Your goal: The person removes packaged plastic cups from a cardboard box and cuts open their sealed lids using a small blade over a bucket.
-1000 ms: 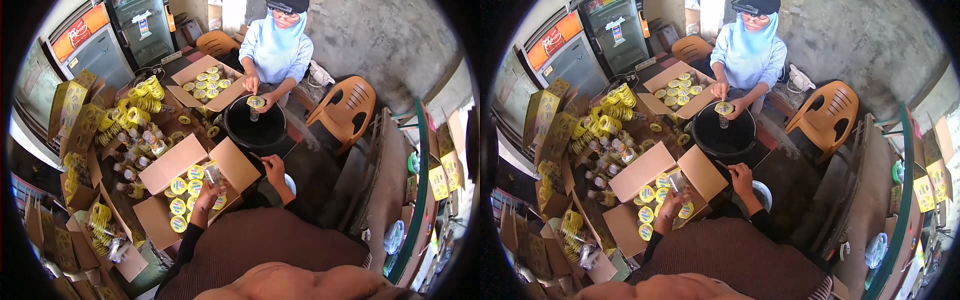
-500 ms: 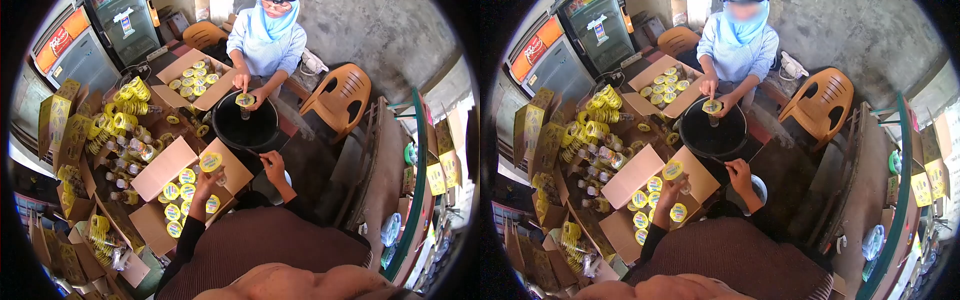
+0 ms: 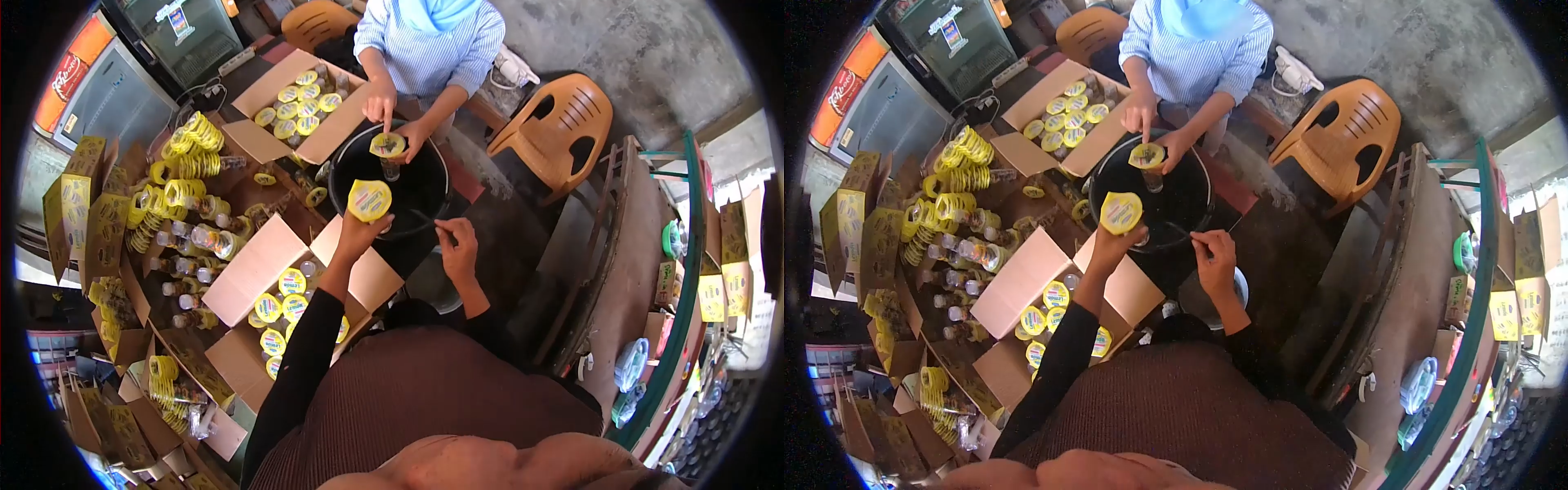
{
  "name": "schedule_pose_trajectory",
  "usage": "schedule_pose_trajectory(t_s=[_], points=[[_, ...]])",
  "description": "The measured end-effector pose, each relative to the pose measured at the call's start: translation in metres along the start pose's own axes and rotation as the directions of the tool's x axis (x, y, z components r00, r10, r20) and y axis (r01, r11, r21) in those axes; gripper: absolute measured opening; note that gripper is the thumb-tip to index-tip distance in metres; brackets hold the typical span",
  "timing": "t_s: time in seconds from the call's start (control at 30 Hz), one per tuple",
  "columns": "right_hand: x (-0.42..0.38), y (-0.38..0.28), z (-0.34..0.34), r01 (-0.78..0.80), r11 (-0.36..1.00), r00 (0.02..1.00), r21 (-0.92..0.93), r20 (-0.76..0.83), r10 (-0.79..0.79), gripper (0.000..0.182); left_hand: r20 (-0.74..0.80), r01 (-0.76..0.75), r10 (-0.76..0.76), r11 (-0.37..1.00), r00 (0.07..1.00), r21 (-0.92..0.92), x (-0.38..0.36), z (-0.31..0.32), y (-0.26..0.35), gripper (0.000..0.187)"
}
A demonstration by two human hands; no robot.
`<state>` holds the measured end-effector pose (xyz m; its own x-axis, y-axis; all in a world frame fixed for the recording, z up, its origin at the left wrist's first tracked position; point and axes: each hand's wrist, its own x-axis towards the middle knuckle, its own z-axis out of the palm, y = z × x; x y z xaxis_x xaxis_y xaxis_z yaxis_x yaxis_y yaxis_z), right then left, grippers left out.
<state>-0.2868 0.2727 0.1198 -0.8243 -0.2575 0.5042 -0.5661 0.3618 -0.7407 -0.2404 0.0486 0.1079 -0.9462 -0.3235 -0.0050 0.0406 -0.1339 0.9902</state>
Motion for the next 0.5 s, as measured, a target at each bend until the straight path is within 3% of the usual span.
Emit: schedule_pose_trajectory(t_s=[0.13, 0.23, 0.33, 0.5], points=[[0.009, -0.003, -0.002, -0.027, 0.998, 0.999, 0.056, -0.020, 0.028, 0.020, -0.017, -0.001, 0.001, 1.000, 1.000, 0.007, 0.014, 0.005, -0.020, 0.048], [0.023, -0.020, -0.003, 0.056, 0.998, 0.997, -0.039, -0.042, -0.057, 0.020, -0.015, -0.102, 0.107, 0.976, 0.994, 0.191, 0.015, 0.006, -0.031, 0.066], [0.032, -0.028, 0.001, 0.130, 0.988, 0.991, -0.084, 0.019, -0.129, 0.025, 0.089, -0.153, 0.130, 0.930, 0.987, 0.335, 0.013, 0.007, -0.018, 0.067], [0.039, -0.035, 0.010, 0.201, 0.973, 0.974, -0.115, 0.126, -0.187, 0.030, 0.047, -0.162, 0.156, 0.907, 0.987, 0.388, 0.009, 0.015, -0.008, 0.056]])
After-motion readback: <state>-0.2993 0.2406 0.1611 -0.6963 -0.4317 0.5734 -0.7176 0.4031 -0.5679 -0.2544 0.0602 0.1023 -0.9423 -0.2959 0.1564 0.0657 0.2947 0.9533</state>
